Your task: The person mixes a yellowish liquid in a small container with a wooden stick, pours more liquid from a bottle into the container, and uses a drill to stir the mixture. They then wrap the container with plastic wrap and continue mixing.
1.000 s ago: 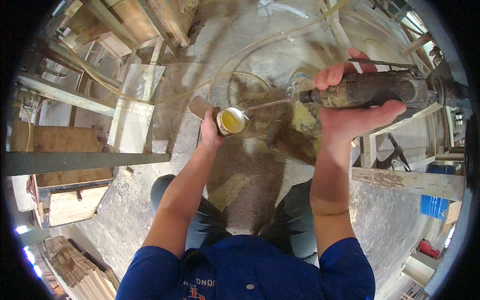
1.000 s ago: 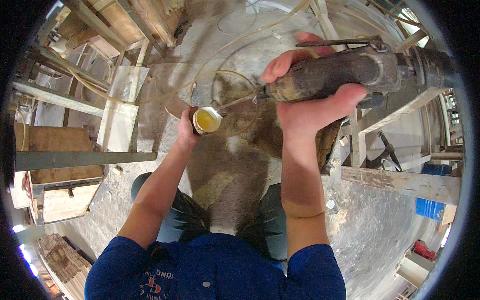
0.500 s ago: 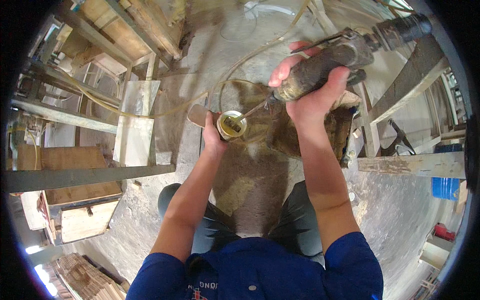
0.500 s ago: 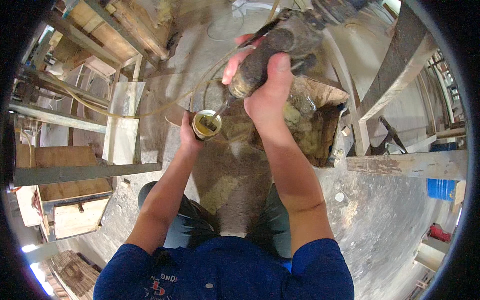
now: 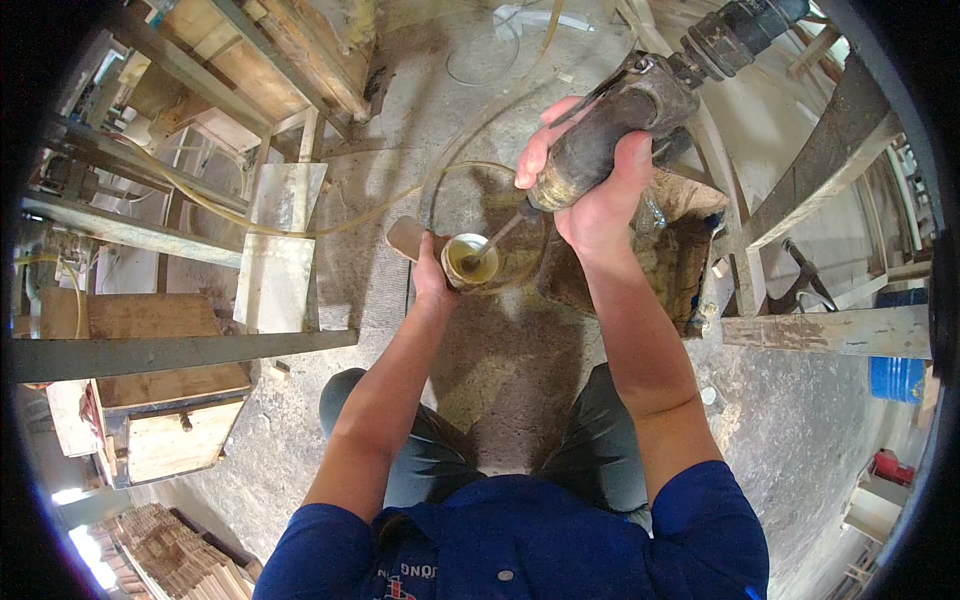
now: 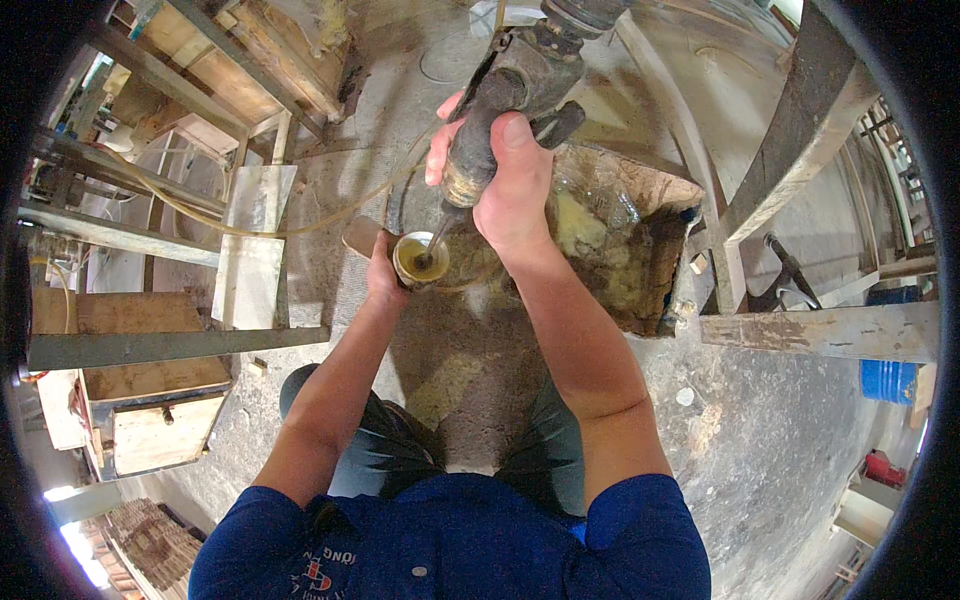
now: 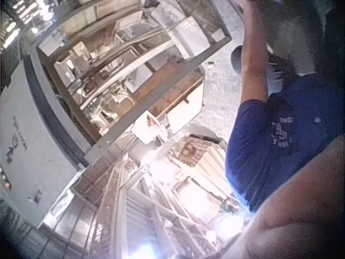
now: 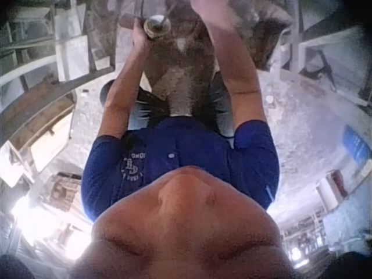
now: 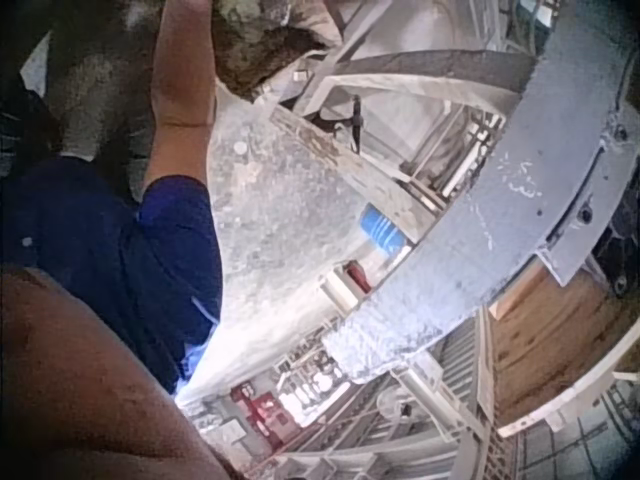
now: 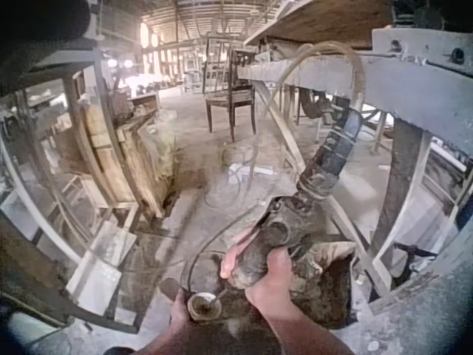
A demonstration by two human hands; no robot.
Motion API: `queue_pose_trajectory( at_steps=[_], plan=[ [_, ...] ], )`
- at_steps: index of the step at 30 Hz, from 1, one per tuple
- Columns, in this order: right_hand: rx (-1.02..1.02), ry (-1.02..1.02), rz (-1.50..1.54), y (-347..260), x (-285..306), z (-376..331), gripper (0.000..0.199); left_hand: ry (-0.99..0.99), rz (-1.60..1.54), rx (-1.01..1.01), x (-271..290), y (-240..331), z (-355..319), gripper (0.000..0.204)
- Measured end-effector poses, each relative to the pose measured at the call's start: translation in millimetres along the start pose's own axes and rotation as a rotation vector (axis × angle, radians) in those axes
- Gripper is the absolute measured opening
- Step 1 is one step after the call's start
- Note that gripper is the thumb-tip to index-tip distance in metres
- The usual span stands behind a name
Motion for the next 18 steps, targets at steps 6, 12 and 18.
queue_pose_trajectory(
  at_steps=[6, 12, 18],
  plan=[
    [-0.05, 0.017, -0.06, -10, -16, 3, 0.07, 0.05, 0.063, 0.018, -5, 0, -8, 0.044],
    [-0.07, -0.077, -0.022, -12, -13, -2, 0.076, 0.003, 0.086, 0.045, 0, -8, -11, 0.041],
    [-0.054, -0.015, 0.038, -13, -17, -6, 0.079, -0.01, 0.124, 0.052, 6, -10, -7, 0.039]
  ],
)
Point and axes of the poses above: each hand's wrist, its own z-axis towards the middle knuckle, its own x-axis out of the back of the hand, y = z × x, the point moved 1 cm from there along z, towards the middle knuckle, and after that the axes turned 2 degrees about -z, right-handed, at the moved point
